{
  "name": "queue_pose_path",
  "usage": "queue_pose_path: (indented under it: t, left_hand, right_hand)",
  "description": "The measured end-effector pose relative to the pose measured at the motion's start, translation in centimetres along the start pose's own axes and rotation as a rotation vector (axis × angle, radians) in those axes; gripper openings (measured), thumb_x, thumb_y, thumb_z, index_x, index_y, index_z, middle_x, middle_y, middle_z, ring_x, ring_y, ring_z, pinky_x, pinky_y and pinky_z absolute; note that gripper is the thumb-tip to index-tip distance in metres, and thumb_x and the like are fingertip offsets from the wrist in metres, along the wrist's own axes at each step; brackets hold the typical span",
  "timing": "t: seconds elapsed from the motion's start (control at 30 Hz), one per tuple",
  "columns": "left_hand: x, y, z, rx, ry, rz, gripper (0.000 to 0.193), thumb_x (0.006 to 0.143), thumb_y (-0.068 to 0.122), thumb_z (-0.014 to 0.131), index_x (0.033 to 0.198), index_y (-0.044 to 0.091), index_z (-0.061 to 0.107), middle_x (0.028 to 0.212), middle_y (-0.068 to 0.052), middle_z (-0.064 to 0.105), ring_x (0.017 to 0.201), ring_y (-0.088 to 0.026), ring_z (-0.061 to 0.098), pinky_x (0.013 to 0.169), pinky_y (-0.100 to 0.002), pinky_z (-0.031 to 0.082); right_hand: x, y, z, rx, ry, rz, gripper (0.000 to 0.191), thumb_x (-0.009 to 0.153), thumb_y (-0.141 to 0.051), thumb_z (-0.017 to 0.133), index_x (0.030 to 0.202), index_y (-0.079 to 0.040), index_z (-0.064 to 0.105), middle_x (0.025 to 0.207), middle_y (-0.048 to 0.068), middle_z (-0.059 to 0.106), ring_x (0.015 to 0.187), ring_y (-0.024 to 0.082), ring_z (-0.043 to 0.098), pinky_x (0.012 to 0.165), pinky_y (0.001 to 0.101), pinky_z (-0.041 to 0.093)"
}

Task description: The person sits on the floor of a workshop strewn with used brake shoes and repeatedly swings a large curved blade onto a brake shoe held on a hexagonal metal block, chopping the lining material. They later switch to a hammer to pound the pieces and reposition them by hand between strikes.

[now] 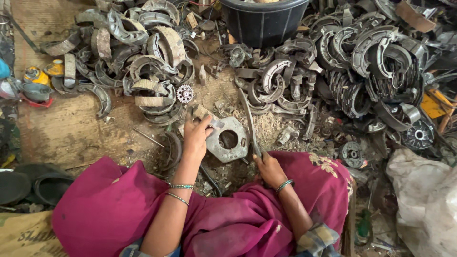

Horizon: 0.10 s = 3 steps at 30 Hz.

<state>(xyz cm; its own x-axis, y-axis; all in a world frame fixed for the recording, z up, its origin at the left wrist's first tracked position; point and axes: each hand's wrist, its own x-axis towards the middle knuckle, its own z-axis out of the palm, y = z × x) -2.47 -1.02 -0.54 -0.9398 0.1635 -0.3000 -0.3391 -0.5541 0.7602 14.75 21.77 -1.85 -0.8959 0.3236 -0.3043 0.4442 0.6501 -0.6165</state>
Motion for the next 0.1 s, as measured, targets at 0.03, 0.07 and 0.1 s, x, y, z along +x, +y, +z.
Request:
queue_pose_path:
  t: [0.03, 0.07, 0.1]
  left_hand:
    - [0.21, -0.18, -0.16, -0.011, 0.029, -0.029, 0.082, 0.09, 0.01, 0.073, 0.16, 0.015, 0.028, 0.119, -0.009, 0.065, 0.101, -0.02, 0.066, 0.084, -0.043, 0.057]
    - [0.42, -0.37, -0.29, -0.023, 0.058, -0.058, 0.081, 0.093, 0.013, 0.073, 0.161, 0.014, 0.027, 0.125, -0.01, 0.065, 0.105, -0.021, 0.066, 0.087, -0.045, 0.056]
    - [0.62, -0.57, -0.38, -0.034, 0.086, -0.087, 0.081, 0.095, 0.017, 0.073, 0.161, 0.013, 0.026, 0.13, -0.01, 0.065, 0.109, -0.022, 0.066, 0.09, -0.046, 0.056]
  right_hand:
    - [-0.07, -0.15, -0.09, 0.003, -0.008, 0.009, 0.04, 0.102, -0.038, 0.055, 0.111, 0.001, 0.06, 0.093, 0.031, 0.068, 0.092, 0.05, 0.066, 0.075, 0.0556, 0.051]
    - [-0.18, -0.32, -0.19, 0.004, -0.014, 0.016, 0.04, 0.102, -0.038, 0.055, 0.112, 0.0, 0.06, 0.093, 0.031, 0.069, 0.092, 0.05, 0.066, 0.075, 0.0555, 0.051]
    - [-0.28, -0.49, -0.33, 0.006, -0.019, 0.023, 0.04, 0.102, -0.038, 0.055, 0.114, 0.0, 0.059, 0.094, 0.031, 0.069, 0.091, 0.05, 0.066, 0.076, 0.0554, 0.051]
